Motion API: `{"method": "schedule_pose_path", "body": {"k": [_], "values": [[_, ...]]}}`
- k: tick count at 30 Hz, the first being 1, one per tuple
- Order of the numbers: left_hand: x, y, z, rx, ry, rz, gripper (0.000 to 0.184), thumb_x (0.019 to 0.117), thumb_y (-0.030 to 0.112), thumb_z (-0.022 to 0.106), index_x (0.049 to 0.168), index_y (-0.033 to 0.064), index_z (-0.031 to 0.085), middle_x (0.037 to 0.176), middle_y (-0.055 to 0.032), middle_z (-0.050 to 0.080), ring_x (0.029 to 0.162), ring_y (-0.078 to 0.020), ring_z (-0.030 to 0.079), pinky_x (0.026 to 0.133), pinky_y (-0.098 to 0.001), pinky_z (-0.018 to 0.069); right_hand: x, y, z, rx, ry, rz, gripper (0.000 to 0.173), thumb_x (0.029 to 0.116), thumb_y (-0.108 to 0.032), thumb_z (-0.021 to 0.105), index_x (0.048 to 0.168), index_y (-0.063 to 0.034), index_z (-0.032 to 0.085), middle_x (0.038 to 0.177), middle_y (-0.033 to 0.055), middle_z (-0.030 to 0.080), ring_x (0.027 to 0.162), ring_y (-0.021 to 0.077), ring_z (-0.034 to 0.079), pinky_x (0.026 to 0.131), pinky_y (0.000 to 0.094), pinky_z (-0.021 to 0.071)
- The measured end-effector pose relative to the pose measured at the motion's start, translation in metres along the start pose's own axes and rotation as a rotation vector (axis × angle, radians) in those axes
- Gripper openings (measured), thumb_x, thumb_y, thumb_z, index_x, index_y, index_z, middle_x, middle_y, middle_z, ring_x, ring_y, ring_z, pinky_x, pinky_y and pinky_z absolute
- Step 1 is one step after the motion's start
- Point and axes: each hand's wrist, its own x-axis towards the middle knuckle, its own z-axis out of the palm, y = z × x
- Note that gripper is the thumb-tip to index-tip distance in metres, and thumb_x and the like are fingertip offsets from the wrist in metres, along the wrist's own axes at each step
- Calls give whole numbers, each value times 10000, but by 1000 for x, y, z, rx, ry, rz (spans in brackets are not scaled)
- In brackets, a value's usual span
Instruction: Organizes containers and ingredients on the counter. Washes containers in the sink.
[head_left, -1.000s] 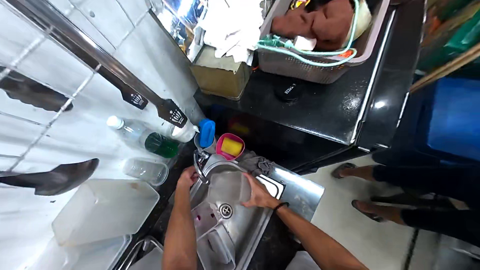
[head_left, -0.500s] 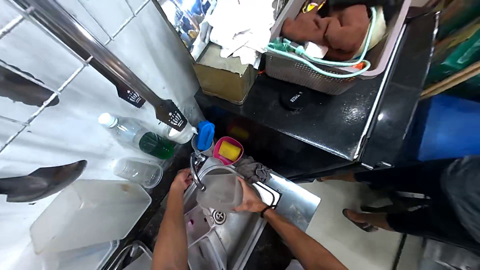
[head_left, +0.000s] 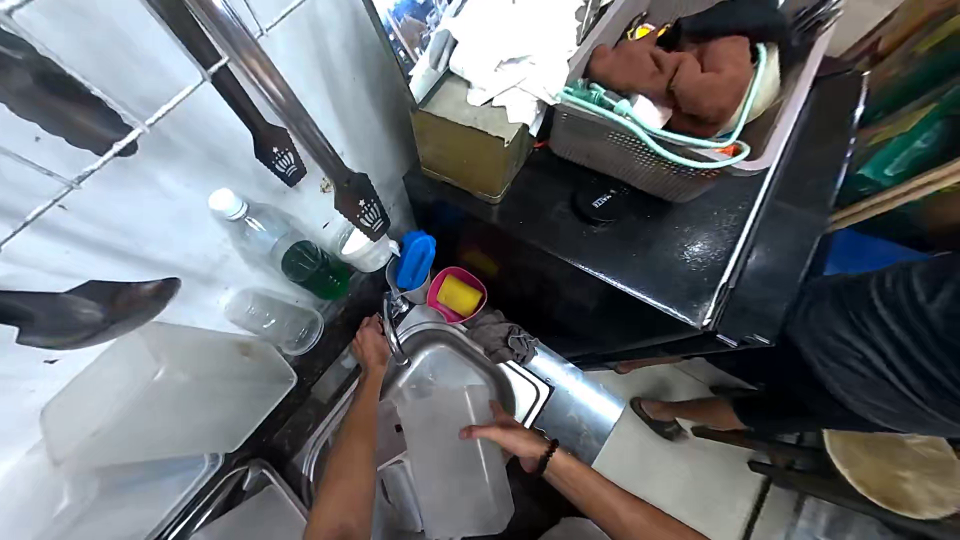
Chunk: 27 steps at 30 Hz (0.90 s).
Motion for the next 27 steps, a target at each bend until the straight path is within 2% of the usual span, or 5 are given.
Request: {"method": "schedule_pose_path", "body": {"k": [3, 12, 18, 23, 27], "values": [[-1, -1, 1, -40, -31, -29, 306, 989, 194, 593, 1255, 74, 684, 1214, -154, 691, 1101, -366, 664, 946, -608, 503, 8, 19, 0, 63, 1, 89, 1189, 704, -436, 905, 1612, -202, 175, 1403, 211, 567, 1199, 358, 629, 918, 556, 563], [-5, 2, 10, -81, -8, -79, 363, 1021, 95, 499, 1358, 113, 631, 1321, -160, 653, 1145, -391, 649, 952, -623, 496, 1, 50, 2, 300, 122, 213, 1135, 749, -505, 861, 1608, -196, 187, 1418, 230, 550, 1235, 405, 594, 924, 600, 536], [-4, -5, 20, -143, 18, -75, 369, 1056, 130, 439, 1381, 105, 611, 1344, -175, 638, 1171, -403, 635, 966, -640, 480, -15, 53, 8, 630, 38, 247, 819, 911, -616, 652, 1529, -144, 396, 1420, 238, 545, 1210, 419, 607, 934, 591, 541], [2, -15, 24, -147, -11, -78, 389, 1067, 164, 430, 1418, 108, 588, 1347, -190, 638, 1214, -416, 615, 1014, -639, 461, -16, 46, 9, 800, -191, 347, 1003, 847, -866, 427, 1486, -92, 421, 1300, 223, 630, 1116, 375, 668, 928, 549, 561], [5, -16, 18, -77, -31, -47, 328, 1046, 205, 505, 1327, 109, 646, 1251, -212, 676, 1164, -428, 638, 978, -650, 480, -16, 38, 14, 710, -117, 232, 835, 930, -770, 436, 1434, -106, 482, 1212, 204, 668, 1009, 348, 694, 818, 522, 582]]}}
